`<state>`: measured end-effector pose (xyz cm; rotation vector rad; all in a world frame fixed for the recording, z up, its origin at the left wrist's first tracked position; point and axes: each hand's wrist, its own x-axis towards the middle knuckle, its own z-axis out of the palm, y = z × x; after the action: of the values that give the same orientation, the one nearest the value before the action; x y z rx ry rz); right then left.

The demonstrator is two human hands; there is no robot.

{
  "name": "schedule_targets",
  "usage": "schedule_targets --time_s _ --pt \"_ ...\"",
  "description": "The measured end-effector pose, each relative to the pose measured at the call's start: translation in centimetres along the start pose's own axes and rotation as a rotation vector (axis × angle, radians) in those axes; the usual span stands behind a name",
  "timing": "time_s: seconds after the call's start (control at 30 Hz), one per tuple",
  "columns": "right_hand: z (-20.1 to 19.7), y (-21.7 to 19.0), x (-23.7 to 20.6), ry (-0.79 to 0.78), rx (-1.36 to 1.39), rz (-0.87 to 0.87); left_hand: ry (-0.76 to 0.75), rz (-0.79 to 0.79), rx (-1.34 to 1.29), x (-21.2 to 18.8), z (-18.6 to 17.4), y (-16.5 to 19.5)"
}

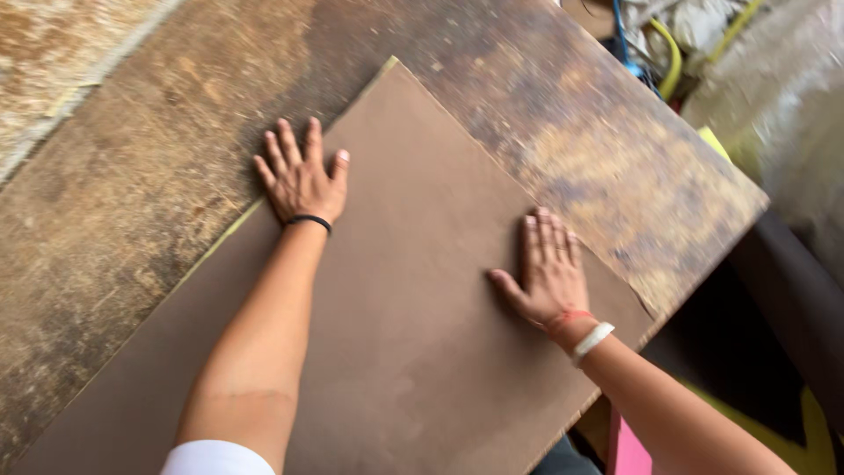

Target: The person lays a foam sheet on the work table, sprays adhesive onto the foam with a spray gun, then unrolls a fabric sheet over the glued foam and smooths it flat by hand. They then use a hand saw blade to trim the foam edge and lift the covered foam panel away.

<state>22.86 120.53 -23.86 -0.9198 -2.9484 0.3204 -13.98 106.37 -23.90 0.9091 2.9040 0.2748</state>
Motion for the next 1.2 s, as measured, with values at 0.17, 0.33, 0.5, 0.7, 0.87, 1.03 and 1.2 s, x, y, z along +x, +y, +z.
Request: schedule_targets --time_s 0.17,0.33,0.5,0.7,0.87,1.03,1.2 --pt "-2.2 6.8 -11.4 0.009 0.022 0.213 0.002 0.073 -0.020 -1.3 -0.3 0.1" --pt "-0.3 9.5 -11.5 0.057 0.073 0.164 0.026 0.169 0.057 -7.3 0.2 0.1" --pt "0.4 9.3 -10.0 0.039 0.103 0.128 -0.073 0.125 0.060 -23.2 0.7 0.5" --pt "1.6 8.5 -8.4 -0.011 0.137 0.080 -0.175 -0.005 0.031 -41.8 1.1 4.2" --pt "2.7 8.8 -6.8 -0.033 0.146 0.048 -0.108 -0.124 -0.013 -49.2 3.1 7.1" --pt "4.0 2.9 -7.2 -0.034 -0.012 -0.345 -0.034 -0.183 -0.113 -49.8 2.9 5.9" --pt "6.4 -13.9 -12.1 -0.074 -0.051 -0.817 -0.065 -0.527 -0.057 -50.8 -1.4 -2.6"
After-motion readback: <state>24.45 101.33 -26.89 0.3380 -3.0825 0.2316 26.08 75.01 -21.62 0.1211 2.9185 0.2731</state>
